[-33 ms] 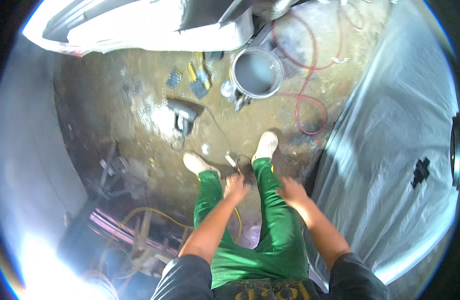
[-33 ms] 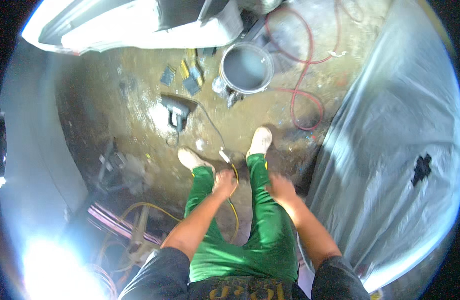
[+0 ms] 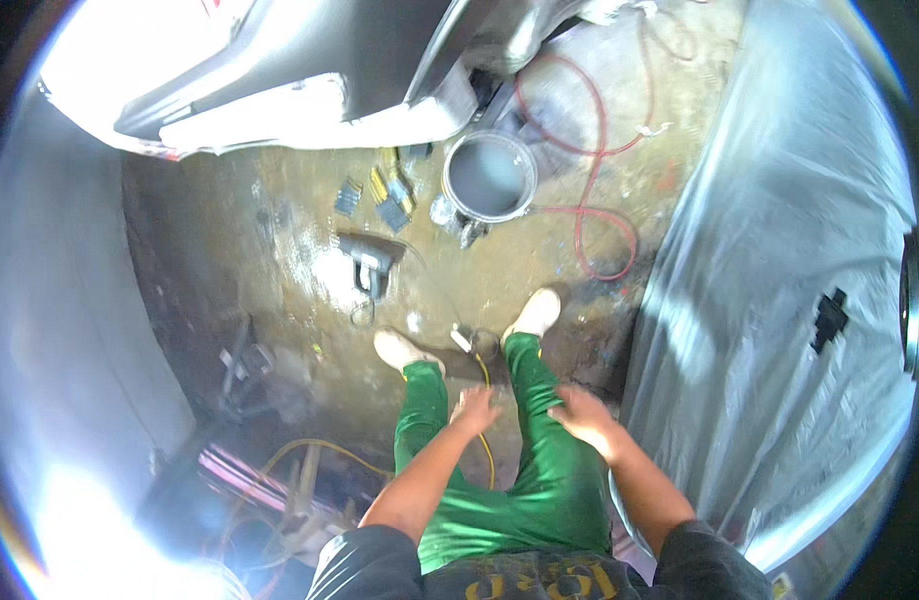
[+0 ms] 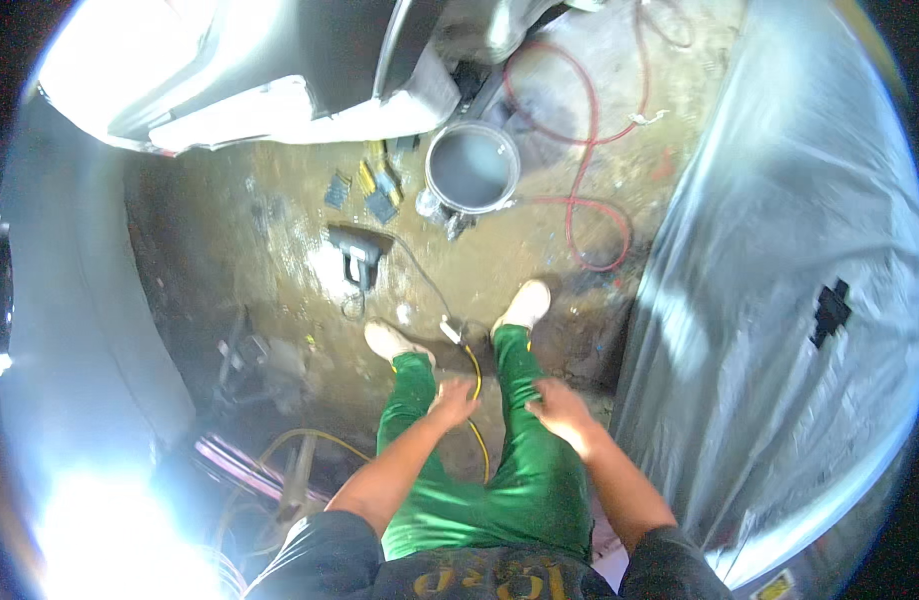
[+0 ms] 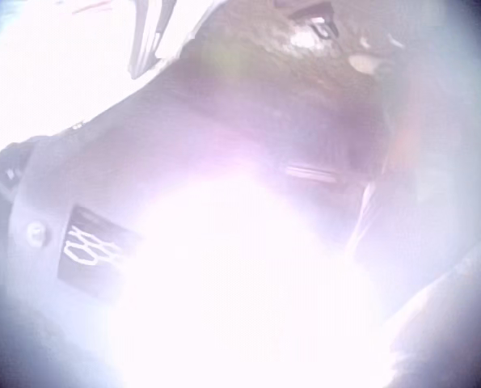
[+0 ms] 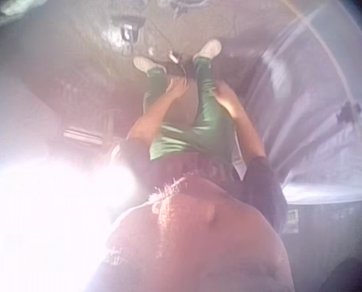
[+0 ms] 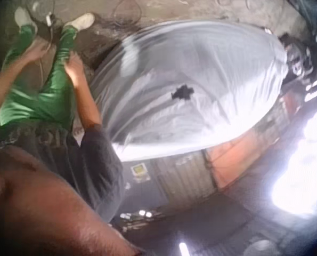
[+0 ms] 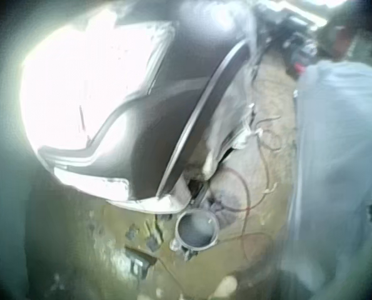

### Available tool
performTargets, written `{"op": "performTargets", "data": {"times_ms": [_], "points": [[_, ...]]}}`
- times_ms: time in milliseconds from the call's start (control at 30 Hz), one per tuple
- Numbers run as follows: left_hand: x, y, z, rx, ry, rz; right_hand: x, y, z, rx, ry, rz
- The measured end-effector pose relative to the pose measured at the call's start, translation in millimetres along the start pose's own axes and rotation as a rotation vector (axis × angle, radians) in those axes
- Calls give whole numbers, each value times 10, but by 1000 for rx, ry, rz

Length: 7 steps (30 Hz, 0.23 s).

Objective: The person uses a spray gun to apply paint to a car bumper while holding a heat gun in the other hand. They repeatedly dip the spray gun into a paint can and apply coats to the bumper surface.

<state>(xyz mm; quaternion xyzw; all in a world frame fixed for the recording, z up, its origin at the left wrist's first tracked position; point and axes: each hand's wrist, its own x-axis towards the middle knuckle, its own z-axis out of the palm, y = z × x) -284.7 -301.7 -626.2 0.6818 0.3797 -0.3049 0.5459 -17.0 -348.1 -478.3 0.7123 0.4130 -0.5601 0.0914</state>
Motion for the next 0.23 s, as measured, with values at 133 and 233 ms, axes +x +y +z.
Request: {"op": "performTargets", "data": {"times_ms": [133,233], "points": [[-1213,861,-1138,106,-61,-58,-1766,-434,-1352,645,-79,-181],[-1624,974,-1654,197,228,-148,-3087,-144,-2228,910,-16,-526]]}}
